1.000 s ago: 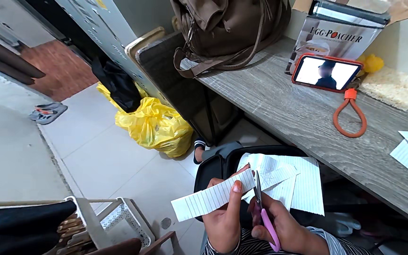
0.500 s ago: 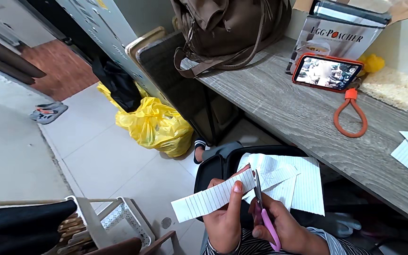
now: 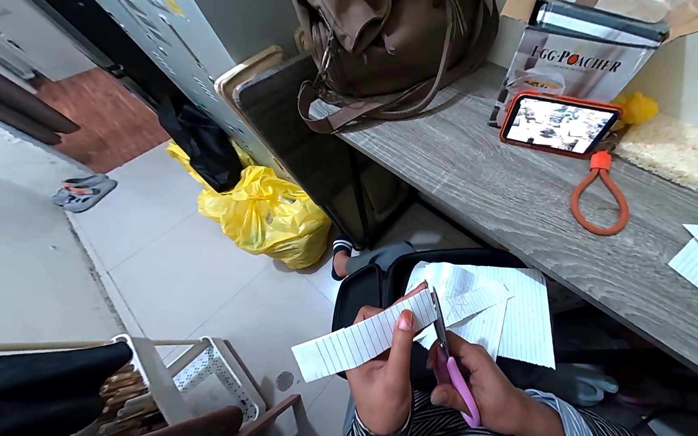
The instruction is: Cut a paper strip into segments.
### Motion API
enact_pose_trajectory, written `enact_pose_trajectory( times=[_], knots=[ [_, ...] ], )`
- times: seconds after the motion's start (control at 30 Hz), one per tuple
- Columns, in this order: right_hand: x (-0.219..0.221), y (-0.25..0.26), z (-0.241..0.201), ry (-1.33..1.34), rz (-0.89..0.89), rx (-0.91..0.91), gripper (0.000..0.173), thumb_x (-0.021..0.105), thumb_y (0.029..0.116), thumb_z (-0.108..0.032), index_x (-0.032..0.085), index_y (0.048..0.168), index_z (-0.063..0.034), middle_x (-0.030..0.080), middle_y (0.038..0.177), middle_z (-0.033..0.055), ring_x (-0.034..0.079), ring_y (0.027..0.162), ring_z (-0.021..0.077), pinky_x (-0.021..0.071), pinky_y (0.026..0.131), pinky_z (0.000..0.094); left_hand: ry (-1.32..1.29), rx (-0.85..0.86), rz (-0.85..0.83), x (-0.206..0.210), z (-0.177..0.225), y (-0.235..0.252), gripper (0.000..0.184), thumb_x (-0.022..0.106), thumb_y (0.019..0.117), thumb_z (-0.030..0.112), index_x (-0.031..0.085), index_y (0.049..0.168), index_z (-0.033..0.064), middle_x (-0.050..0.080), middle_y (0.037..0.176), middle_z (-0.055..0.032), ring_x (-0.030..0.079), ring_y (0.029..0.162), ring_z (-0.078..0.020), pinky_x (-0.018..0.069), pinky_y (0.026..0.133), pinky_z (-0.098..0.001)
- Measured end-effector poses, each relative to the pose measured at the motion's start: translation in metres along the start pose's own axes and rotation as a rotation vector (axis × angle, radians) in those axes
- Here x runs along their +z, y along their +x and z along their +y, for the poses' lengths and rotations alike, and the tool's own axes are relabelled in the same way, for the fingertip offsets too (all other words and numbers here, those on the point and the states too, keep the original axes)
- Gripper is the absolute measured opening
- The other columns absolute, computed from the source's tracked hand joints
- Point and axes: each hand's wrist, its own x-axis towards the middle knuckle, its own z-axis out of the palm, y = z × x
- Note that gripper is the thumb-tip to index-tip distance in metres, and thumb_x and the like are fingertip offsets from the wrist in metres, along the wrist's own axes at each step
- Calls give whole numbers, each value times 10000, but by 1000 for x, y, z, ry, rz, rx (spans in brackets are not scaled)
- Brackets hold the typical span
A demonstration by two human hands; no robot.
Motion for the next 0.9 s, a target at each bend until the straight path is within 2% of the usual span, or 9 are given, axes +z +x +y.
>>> enact_pose_trajectory(
  times=[0.1,0.2,0.37,0.57,0.73,0.9],
  knots=[
    [1,-1,1,7,49,-13,413,695,959,-404,593,991,-5,539,687,-33,486,583,-78,421,547,84,5,1,2,0,0,0,75,724,944,155,653,961,136,786,1024,-106,778,920,-210,652,807,-350],
    [1,-2,1,23,55,-9,395,703,957,-388,600,979,-7,556,677,-37,506,574,-75,440,542,90,4,3,3,0,0,0,81,733,939,160,661,964,134,784,1025,-108,777,920,-212,652,809,-352],
    [1,-1,-3,15,-21,33,486,680,959,-446,570,1082,12,552,762,-29,493,645,-77,426,601,82,-3,-5,-16,0,1,-2,81,726,948,172,656,957,131,783,1041,-121,777,934,-215,648,815,-344],
    [1,-2,2,21,53,-11,401,699,958,-399,601,979,-10,551,683,-38,502,581,-77,436,549,88,15,4,2,-2,-1,-1,91,737,938,180,663,964,134,782,1033,-113,774,940,-220,652,808,-354],
    [1,-1,0,47,-12,20,471,667,968,-447,573,1075,2,555,763,-35,497,648,-81,431,600,84,7,3,-1,-1,-1,-1,89,740,934,174,665,957,131,782,1031,-114,775,929,-215,652,800,-345],
    [0,0,0,26,-16,12,477,674,965,-448,571,1065,7,547,758,-28,495,643,-75,427,595,84,0,0,-4,-1,-1,0,86,732,941,161,655,959,126,782,1032,-124,776,930,-221,652,802,-349]
  ],
)
